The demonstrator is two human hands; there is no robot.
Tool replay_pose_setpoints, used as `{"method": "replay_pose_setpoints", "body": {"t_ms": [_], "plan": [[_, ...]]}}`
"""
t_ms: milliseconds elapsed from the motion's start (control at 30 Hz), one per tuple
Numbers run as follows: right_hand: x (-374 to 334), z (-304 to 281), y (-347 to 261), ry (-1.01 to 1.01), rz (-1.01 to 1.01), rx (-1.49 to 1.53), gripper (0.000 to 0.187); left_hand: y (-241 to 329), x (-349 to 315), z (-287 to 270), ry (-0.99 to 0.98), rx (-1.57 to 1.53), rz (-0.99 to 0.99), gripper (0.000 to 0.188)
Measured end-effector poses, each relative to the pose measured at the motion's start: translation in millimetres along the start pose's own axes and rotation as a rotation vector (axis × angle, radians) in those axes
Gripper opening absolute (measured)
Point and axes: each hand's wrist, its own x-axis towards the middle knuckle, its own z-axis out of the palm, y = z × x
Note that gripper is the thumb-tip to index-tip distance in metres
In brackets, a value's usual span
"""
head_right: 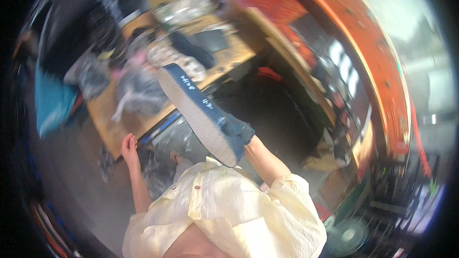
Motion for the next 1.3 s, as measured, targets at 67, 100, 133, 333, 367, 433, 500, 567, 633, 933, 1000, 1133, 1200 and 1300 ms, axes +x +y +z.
{"method": "replay_pose_setpoints", "body": {"t_ms": [67,100,133,333,367,433,500,567,633,933,1000,1133,1200,1300], "plan": [[-41,-30,-38,0.003,-0.209,-0.220,0.090,22,4,79,-0.156,-0.031,0.066,0.023],[-65,-46,-53,0.028,-0.288,-0.342,0.088,29,-4,120,-0.245,-0.042,0.085,0.023],[-89,-61,-67,0.060,-0.324,-0.337,0.096,36,-18,159,-0.322,-0.055,0.092,0.023],[-219,-136,-105,0.506,-0.575,-0.188,0.096,90,-100,380,-0.960,0.108,0.458,0.019],[-238,-146,-107,0.561,-0.619,-0.148,0.095,102,-113,410,-1.024,0.075,0.508,0.020],[-267,-165,-107,0.658,-0.713,-0.080,0.092,121,-134,467,-1.076,0.062,0.540,0.021],[-291,-179,-108,0.742,-0.815,-0.005,0.090,138,-143,516,-1.117,0.066,0.595,0.025],[-308,-191,-113,0.812,-0.914,0.044,0.088,149,-147,567,-1.129,0.046,0.595,0.031],[-323,-201,-124,0.885,-1.001,0.067,0.086,155,-143,615,-1.135,0.054,0.661,0.038],[-343,-234,-183,1.041,-1.199,0.131,0.076,160,-145,758,-1.440,0.012,0.375,0.054],[-346,-247,-197,1.121,-1.120,0.041,0.073,170,-149,772,-1.485,0.187,0.213,0.040],[-352,-286,-227,1.180,-1.051,-0.007,0.073,209,-159,786,-1.596,-0.012,0.105,0.027],[-357,-312,-244,1.131,-1.023,-0.010,0.074,237,-162,793,-1.544,-0.023,0.071,0.027],[-372,-359,-267,1.169,-0.943,-0.074,0.073,277,-166,814,-1.530,-0.079,0.180,0.025]]}}
